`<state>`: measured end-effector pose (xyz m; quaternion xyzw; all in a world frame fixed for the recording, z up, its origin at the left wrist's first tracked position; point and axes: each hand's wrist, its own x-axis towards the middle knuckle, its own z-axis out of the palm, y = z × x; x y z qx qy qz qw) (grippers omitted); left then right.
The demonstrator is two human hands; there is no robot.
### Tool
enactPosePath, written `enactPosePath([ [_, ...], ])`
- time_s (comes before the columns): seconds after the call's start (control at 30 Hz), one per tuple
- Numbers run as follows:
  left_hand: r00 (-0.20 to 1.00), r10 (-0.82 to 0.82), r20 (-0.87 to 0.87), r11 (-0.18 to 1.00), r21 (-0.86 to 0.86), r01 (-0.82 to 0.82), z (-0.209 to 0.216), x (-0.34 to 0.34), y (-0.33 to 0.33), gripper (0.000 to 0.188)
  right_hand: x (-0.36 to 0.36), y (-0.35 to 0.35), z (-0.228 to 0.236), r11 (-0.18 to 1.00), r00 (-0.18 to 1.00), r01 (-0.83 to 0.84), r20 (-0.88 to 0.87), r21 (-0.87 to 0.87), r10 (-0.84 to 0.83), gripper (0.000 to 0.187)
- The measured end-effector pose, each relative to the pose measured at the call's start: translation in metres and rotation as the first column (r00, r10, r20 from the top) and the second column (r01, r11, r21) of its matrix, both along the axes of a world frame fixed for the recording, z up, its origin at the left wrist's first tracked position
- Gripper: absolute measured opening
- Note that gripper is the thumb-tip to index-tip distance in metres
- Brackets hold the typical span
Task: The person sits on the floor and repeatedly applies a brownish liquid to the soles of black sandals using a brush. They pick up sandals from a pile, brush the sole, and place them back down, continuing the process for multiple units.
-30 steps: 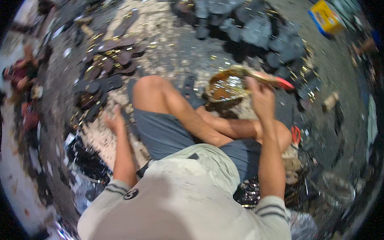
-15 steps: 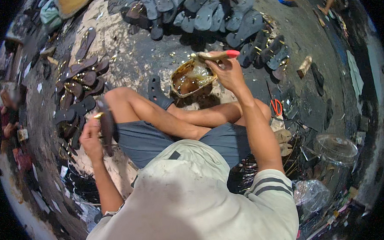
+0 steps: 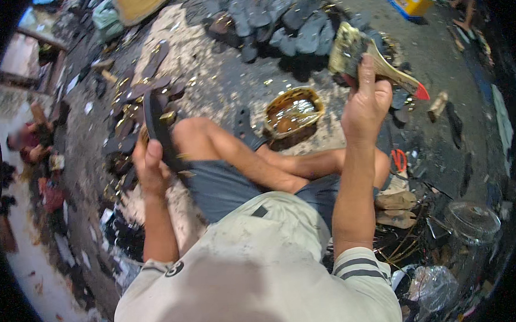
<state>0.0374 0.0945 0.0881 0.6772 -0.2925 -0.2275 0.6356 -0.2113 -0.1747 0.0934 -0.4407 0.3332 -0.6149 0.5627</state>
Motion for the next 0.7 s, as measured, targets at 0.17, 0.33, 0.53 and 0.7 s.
enactPosePath([
  [0.17,0.655,-0.321,-0.684,0.888,-0.458,-0.043,-0.015,-0.042,-0.037,0.062,0.091,0.115,-0.015,0.842,0.819,-0.539,-0.216,0.030,0.532,0.029],
  [0.33,0.686,-0.290,-0.667,0.872,-0.479,-0.098,-0.026,-0.067,-0.039,0.067,0.106,0.108,-0.027,0.799,0.822,-0.457,-0.528,-0.390,0.213,0.029],
  [0.53,0.534,-0.670,-0.516,0.683,-0.711,0.170,-0.017,-0.056,-0.053,0.065,0.090,0.125,-0.024,0.732,0.804,-0.578,-0.402,-0.360,0.437,0.026],
  [0.7,0.603,-0.433,-0.670,0.842,-0.540,0.004,-0.029,-0.070,-0.051,0.067,0.102,0.080,-0.018,0.775,0.852,-0.502,-0.374,-0.384,0.366,0.028],
])
